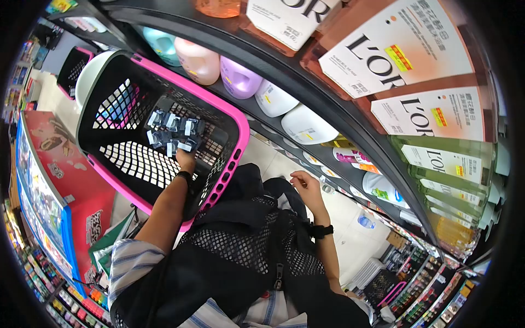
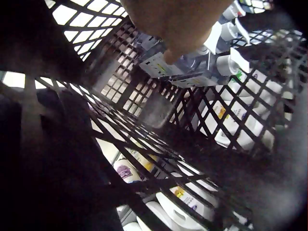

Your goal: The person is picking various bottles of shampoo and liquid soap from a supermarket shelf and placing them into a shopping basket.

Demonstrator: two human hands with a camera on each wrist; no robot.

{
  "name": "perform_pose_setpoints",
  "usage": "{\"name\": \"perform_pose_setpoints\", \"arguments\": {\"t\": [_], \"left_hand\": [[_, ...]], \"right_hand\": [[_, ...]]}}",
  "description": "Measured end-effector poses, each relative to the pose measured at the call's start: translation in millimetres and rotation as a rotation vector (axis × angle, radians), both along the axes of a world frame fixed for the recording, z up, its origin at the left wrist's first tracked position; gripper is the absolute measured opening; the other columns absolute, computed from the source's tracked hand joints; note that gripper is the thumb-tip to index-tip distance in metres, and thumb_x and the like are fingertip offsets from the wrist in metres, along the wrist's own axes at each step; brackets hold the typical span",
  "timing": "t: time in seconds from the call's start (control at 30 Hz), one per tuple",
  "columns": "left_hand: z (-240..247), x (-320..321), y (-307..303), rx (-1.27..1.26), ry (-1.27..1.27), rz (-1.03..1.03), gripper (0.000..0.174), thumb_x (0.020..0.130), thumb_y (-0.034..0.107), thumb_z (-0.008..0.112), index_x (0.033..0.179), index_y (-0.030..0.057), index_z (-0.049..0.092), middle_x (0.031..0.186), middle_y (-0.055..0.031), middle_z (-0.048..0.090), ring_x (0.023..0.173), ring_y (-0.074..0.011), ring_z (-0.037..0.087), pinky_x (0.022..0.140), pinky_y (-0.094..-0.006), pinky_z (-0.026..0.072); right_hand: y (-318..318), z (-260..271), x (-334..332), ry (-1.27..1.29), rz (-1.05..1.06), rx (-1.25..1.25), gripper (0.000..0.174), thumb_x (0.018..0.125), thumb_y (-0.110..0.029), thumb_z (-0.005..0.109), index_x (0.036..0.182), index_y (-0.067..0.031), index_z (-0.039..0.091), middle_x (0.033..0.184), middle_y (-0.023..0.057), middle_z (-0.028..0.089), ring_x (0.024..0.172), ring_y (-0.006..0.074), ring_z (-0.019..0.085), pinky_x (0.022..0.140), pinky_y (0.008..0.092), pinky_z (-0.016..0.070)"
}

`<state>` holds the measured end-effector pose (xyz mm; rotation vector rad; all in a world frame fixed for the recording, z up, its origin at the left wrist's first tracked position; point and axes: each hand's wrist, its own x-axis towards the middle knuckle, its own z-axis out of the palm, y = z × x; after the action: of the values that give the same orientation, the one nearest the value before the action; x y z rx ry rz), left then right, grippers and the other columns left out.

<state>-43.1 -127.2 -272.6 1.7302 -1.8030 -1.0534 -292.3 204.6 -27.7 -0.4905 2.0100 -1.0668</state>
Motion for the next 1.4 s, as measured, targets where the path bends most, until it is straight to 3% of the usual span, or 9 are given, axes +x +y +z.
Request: {"name": "perform_pose_setpoints", "arguments": {"t": [0.57, 0.63, 0.73, 0.77, 0.8, 0.87, 0.97, 1.03, 1.4], "left_hand": [[-3, 19, 7, 0.499, 0.202, 0.234, 0.047, 0.077, 0.008, 0.073, 0.119, -0.0006, 0.053, 0.105, -0.0226, 0.064, 0.09, -0.0338, 0.066, 0.081, -0.0416, 0.0512], [5, 40, -14, -0.077, -0.713, -0.967, 0.035, 0.081, 0.019, 0.068, 0.109, 0.0002, 0.059, 0.094, -0.0244, 0.067, 0.085, -0.0381, 0.066, 0.076, -0.0455, 0.052], [2, 53, -36, -0.127, -0.511, -0.979, 0.03, 0.083, 0.025, 0.063, 0.099, -0.0002, 0.064, 0.085, -0.0255, 0.067, 0.083, -0.0385, 0.066, 0.074, -0.045, 0.0526], [-2, 53, -68, -0.302, -0.61, -1.452, 0.029, 0.082, 0.024, 0.065, 0.096, -0.0011, 0.065, 0.083, -0.0258, 0.067, 0.081, -0.0386, 0.067, 0.074, -0.044, 0.0536], [29, 73, -74, -0.358, -0.609, -1.468, 0.029, 0.082, 0.024, 0.065, 0.096, -0.0011, 0.065, 0.083, -0.0258, 0.067, 0.081, -0.0386, 0.067, 0.074, -0.044, 0.0536], [195, -5, -57, 0.384, -0.398, -0.569, 0.042, 0.083, 0.036, 0.061, 0.093, -0.0043, 0.066, 0.08, -0.0284, 0.066, 0.085, -0.042, 0.067, 0.075, -0.0468, 0.0529], [311, -35, -26, -0.358, -0.736, -0.484, 0.043, 0.092, 0.036, 0.05, 0.082, 0.0002, 0.07, 0.081, -0.0252, 0.066, 0.08, -0.0411, 0.065, 0.069, -0.0497, 0.0503], [324, -39, -18, -0.835, -0.487, -0.522, 0.043, 0.096, 0.031, 0.051, 0.07, -0.0009, 0.061, 0.07, -0.0222, 0.061, 0.07, -0.0412, 0.059, 0.059, -0.0511, 0.0424], [406, -189, 308, -0.847, 0.007, -1.429, 0.021, 0.089, 0.021, 0.061, 0.076, 0.0042, 0.061, 0.068, -0.0169, 0.059, 0.063, -0.0368, 0.059, 0.056, -0.0475, 0.0449]], "right_hand": [[27, -21, -17, 0.123, 0.079, -0.078, 0.018, 0.09, -0.01, 0.061, 0.106, -0.0014, 0.063, 0.087, 0.0097, 0.069, 0.075, 0.0159, 0.065, 0.071, 0.0292, 0.0514], [32, -15, -22, 0.117, 0.085, -0.046, 0.018, 0.09, -0.012, 0.061, 0.105, -0.0023, 0.063, 0.086, 0.0092, 0.068, 0.075, 0.0171, 0.065, 0.07, 0.0306, 0.0517], [45, 4, -27, 0.191, 0.114, -0.116, 0.019, 0.092, -0.015, 0.061, 0.106, -0.0026, 0.062, 0.089, 0.0109, 0.068, 0.077, 0.0208, 0.065, 0.072, 0.0316, 0.0521], [51, 9, -30, 0.219, 0.111, -0.169, 0.02, 0.092, -0.016, 0.06, 0.107, -0.0027, 0.062, 0.091, 0.0118, 0.068, 0.078, 0.0221, 0.065, 0.072, 0.032, 0.0522], [55, 18, -32, 0.244, 0.119, -0.184, 0.02, 0.093, -0.016, 0.06, 0.108, -0.0027, 0.062, 0.093, 0.0129, 0.068, 0.079, 0.0234, 0.066, 0.074, 0.0327, 0.0522], [67, 37, -39, 0.272, 0.115, -0.241, 0.021, 0.092, -0.015, 0.06, 0.108, -0.0021, 0.062, 0.094, 0.0135, 0.068, 0.082, 0.0244, 0.067, 0.075, 0.0333, 0.0524], [89, 78, -46, 0.368, 0.058, -0.37, 0.02, 0.091, -0.012, 0.061, 0.108, -0.0017, 0.062, 0.095, 0.0127, 0.068, 0.083, 0.0244, 0.068, 0.075, 0.0328, 0.0527], [107, 116, -48, 0.474, -0.03, -0.446, 0.018, 0.09, -0.009, 0.06, 0.107, -0.0026, 0.063, 0.094, 0.0118, 0.067, 0.083, 0.0244, 0.068, 0.075, 0.0325, 0.0528], [255, 231, -75, 1.031, -0.589, -0.612, 0.017, 0.085, 0.0, 0.061, 0.101, -0.0006, 0.063, 0.096, 0.0118, 0.063, 0.086, 0.0259, 0.061, 0.077, 0.0322, 0.0489]]}}
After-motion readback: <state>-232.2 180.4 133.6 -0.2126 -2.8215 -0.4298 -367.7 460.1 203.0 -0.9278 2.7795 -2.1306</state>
